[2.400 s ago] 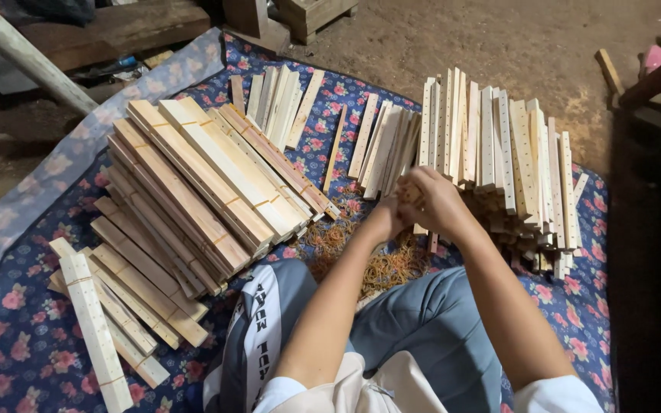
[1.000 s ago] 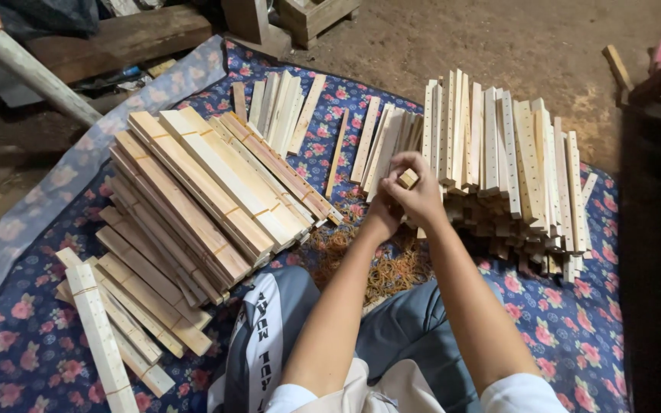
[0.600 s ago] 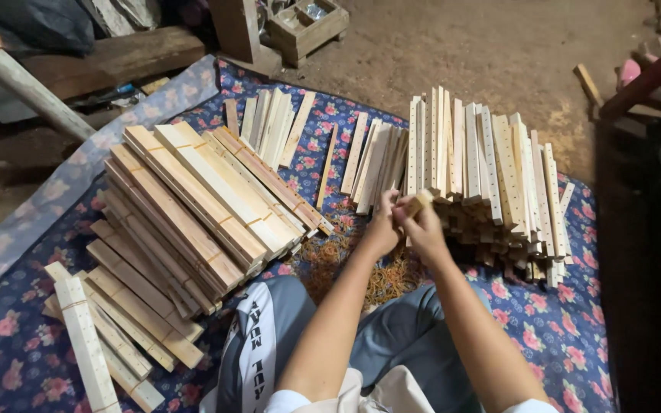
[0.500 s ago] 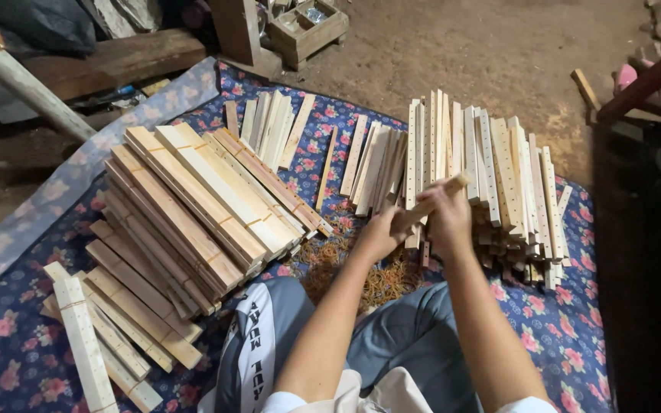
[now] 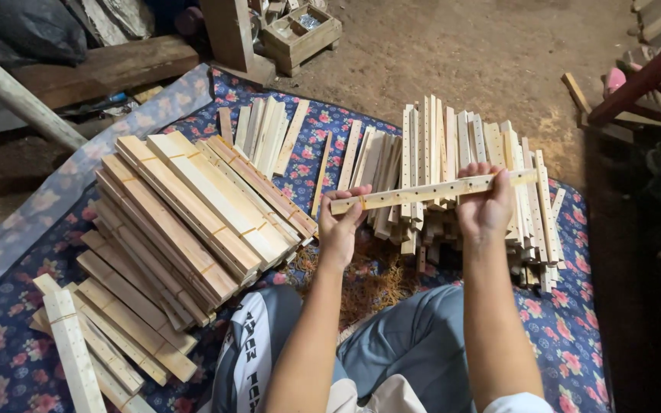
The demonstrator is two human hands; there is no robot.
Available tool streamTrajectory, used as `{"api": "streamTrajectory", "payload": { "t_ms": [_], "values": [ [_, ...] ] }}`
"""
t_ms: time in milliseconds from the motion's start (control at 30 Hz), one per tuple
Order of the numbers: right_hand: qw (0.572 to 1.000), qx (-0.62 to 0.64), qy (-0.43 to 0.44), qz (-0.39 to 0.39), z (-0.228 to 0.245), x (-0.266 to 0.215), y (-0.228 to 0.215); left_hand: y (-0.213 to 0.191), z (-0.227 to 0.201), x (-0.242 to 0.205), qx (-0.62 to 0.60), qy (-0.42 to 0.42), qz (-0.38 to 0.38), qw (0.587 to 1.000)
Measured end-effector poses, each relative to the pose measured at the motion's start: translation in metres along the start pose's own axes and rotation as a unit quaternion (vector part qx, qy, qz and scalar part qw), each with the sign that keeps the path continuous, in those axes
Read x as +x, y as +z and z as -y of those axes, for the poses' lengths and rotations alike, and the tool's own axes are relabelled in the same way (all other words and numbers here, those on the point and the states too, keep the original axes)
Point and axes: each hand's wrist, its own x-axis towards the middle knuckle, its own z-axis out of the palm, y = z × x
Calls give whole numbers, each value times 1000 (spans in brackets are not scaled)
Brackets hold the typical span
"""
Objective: Bundling wooden slats together using rubber bands
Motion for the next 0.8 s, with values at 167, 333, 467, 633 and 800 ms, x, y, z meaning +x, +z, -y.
{"api": "streamTrajectory", "payload": {
  "t_ms": [167,333,467,633,800],
  "values": [
    [998,-44,35,-2,-24,-58,25,-1,-10,11,-8,32,-12,999],
    [991,-83,97,48,-22,-74,28,-30,6,22,-114,69,-59,989],
    [999,24,-26,1,-22,-84,35,-7,16,12,-209,36,-71,975],
    [999,27,-41,23,-46,-110,58,16,1,7,-190,40,-87,977],
    [999,31,0,15,-59,-122,55,9,8,4,-168,26,-101,980]
  ]
}}
